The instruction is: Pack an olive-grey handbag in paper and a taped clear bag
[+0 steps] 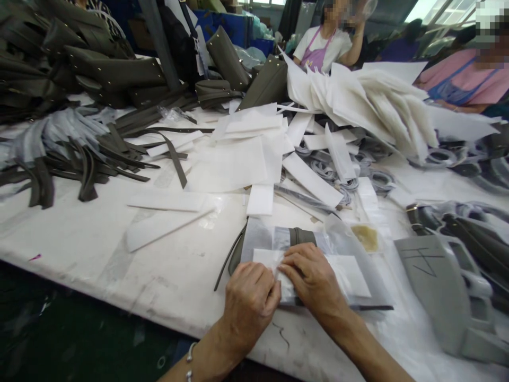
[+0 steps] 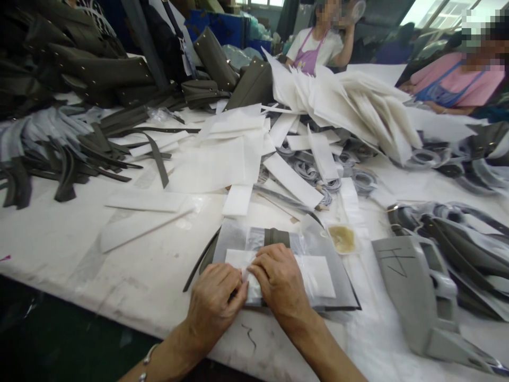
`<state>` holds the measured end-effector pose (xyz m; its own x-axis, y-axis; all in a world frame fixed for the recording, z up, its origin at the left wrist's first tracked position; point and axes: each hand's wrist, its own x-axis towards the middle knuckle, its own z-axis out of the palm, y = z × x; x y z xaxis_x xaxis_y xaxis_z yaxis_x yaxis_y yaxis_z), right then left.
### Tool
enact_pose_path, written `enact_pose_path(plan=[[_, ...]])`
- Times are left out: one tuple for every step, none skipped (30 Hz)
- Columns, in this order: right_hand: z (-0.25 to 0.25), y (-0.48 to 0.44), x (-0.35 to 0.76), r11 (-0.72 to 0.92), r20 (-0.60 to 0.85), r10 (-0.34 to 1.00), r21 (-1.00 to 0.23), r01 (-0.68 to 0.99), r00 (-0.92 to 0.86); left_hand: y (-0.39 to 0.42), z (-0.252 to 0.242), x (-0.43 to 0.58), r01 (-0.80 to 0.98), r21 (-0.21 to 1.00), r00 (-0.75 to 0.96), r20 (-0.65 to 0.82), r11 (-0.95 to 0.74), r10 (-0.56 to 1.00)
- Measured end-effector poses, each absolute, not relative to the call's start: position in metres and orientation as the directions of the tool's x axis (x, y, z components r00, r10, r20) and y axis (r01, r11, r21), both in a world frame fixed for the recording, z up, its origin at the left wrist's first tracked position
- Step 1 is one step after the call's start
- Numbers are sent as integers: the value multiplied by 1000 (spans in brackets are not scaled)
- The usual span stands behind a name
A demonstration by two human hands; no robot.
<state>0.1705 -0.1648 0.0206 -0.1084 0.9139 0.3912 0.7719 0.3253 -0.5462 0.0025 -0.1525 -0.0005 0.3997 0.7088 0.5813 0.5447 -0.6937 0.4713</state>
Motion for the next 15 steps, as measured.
enact_pose_path(plan=[[19, -165, 170, 311, 385, 918, -554, 772, -93, -153, 0, 3, 549, 470, 401, 577, -691, 712], [17, -166, 170, 302, 383, 920, -563, 769, -81, -153, 0, 3, 550, 471, 404, 573, -690, 713], [16, -166, 170, 299, 383, 921, -572, 764, -74, -154, 1, 3, 548, 472, 406, 571, -690, 714], [15, -167, 170, 300, 383, 921, -581, 757, -70, -154, 1, 3, 547, 473, 408, 569, -690, 714], [14, -167, 170, 300, 383, 921, -588, 751, -69, -154, 1, 3, 547, 472, 411, 568, -692, 713], [13, -167, 170, 300, 381, 922, -591, 749, -69, -154, 1, 3, 547, 469, 414, 569, -693, 711], [12, -167, 171, 298, 377, 924, -591, 750, -70, -154, 1, 3, 548, 466, 417, 568, -695, 710], [12, -166, 171, 296, 371, 926, -587, 753, -74, -153, 1, 3, 550, 463, 418, 568, -695, 709], [11, -166, 171, 291, 364, 928, -581, 760, -77, -153, 2, 3, 555, 459, 418, 567, -694, 709], [10, -165, 171, 287, 357, 931, -574, 767, -80, -152, 3, 2, 556, 455, 420, 569, -696, 707], [9, -164, 171, 282, 351, 933, -568, 773, -83, -153, 5, 1, 552, 448, 422, 577, -703, 699], [9, -163, 172, 277, 343, 935, -563, 779, -85, -154, 7, 0, 543, 434, 425, 596, -719, 681], [8, -163, 172, 272, 334, 939, -560, 782, -87, -157, 9, -1, 526, 413, 430, 624, -743, 652], [6, -162, 172, 267, 326, 941, -559, 784, -88, -160, 11, -2, 503, 387, 442, 653, -773, 615], [5, -161, 173, 265, 321, 943, -559, 786, -89, -165, 12, -3, 480, 356, 463, 674, -802, 576]])
